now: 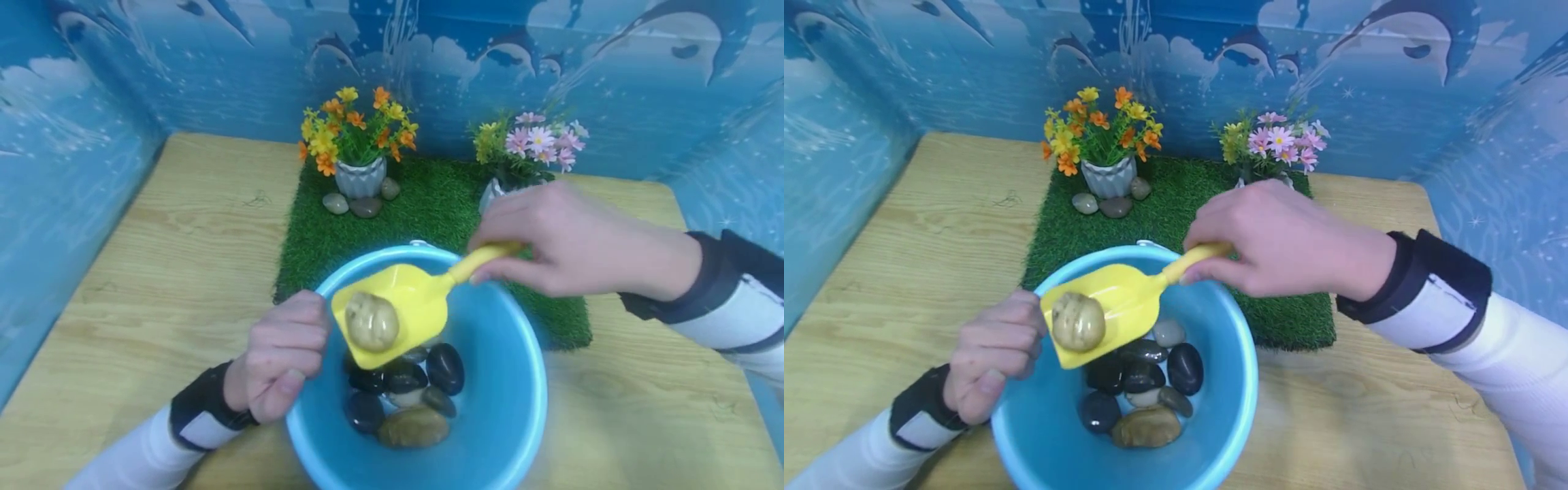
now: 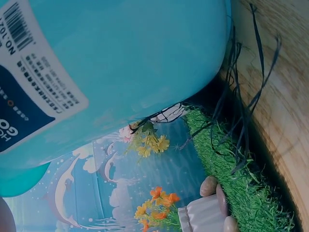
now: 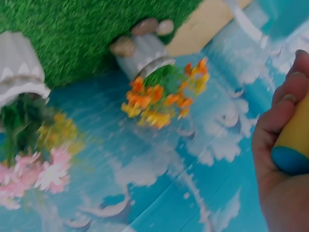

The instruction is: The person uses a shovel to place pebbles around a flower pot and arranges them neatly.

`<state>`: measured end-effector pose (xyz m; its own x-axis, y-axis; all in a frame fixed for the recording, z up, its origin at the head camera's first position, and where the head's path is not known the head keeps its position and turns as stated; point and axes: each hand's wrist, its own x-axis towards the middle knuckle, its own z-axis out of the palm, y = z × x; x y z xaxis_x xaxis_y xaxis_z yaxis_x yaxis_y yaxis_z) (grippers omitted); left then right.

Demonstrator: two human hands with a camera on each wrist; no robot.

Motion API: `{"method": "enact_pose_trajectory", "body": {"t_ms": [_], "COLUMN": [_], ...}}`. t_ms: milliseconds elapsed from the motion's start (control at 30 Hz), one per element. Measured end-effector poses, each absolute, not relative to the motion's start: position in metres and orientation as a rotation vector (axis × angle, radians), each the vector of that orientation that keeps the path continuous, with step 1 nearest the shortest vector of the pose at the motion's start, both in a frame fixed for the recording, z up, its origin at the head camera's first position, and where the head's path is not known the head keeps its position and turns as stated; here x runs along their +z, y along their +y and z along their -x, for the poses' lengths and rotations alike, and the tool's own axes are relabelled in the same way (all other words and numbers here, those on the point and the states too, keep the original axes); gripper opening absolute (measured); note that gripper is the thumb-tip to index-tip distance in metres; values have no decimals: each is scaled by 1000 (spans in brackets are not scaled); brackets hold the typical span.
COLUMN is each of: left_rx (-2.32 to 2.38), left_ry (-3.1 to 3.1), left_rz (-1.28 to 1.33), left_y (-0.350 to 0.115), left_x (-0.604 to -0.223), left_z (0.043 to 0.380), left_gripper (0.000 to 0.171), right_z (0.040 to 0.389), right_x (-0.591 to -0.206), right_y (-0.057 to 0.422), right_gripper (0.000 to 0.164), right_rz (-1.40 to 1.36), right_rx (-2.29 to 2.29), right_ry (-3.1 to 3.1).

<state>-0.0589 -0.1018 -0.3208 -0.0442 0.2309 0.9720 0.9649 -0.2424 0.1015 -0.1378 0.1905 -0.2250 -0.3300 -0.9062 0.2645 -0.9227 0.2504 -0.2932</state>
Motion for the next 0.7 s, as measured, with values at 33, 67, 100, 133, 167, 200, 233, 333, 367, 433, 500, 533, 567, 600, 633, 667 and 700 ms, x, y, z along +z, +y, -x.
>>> {"method": "enact_pose_trajectory", "body": {"t_ms": [33, 67, 100, 133, 167, 200, 233, 333, 367, 433, 500, 533, 567, 600, 633, 667, 700], "left_rx": [-1340, -1343, -1347, -1347, -1347, -1347, -1347, -1347, -1347, -1348, -1348, -1348, -1347, -1346, -1345, -1344, -1344], "left_ry": [-1303, -1299, -1295, -1297, -1299, -1303, -1308, -1314, -1315, -1320, -1321, -1322, -1326, -1330, -1330, -1331, -1333], "left_rz": [1535, 1536, 1535, 1533, 1531, 1529, 1526, 1522, 1521, 1520, 1521, 1521, 1521, 1522, 1523, 1523, 1524], "left_y": [-102, -102, -102, -102, -102, -103, -103, -103, -103, -103, -103, -103, -103, -104, -104, -104, -104], "left_x": [-321, -321, -322, -322, -323, -323, -324, -325, -325, -325, -325, -325, -325, -325, -325, -325, -325], "left_z": [59, 59, 59, 59, 58, 58, 58, 58, 58, 58, 58, 58, 58, 57, 57, 57, 57], "left_gripper": [47, 47, 47, 48, 48, 48, 48, 49, 49, 50, 50, 50, 50, 50, 50, 50, 49], "right_z": [142, 146, 149, 153, 156, 159, 162, 170, 173, 178, 184, 187, 190, 193, 196, 199, 202], "right_x": [-224, -222, -221, -220, -219, -218, -218, -222, -225, -233, -242, -247, -252, -257, -262, -267, -272], "right_y": [193, 195, 197, 199, 201, 202, 204, 206, 206, 205, 202, 201, 199, 198, 196, 194, 193], "right_gripper": [14, 14, 14, 13, 14, 14, 15, 16, 18, 22, 28, 32, 35, 38, 40, 43, 43], "right_rz": [-1762, -1726, -1690, -1652, -1612, -1568, -1526, -1385, -1330, -1235, -1155, -1132, -1113, -1102, -1094, -1082, -1079], "right_rx": [608, 594, 578, 552, 529, 505, 480, 403, 383, 335, 309, 300, 295, 286, 283, 282, 279], "right_ry": [-2457, -2470, -2488, -2504, -2526, -2552, -2581, -2686, -2731, -2805, -2885, -2915, -2944, -2964, -2989, -3022, -3044]}}
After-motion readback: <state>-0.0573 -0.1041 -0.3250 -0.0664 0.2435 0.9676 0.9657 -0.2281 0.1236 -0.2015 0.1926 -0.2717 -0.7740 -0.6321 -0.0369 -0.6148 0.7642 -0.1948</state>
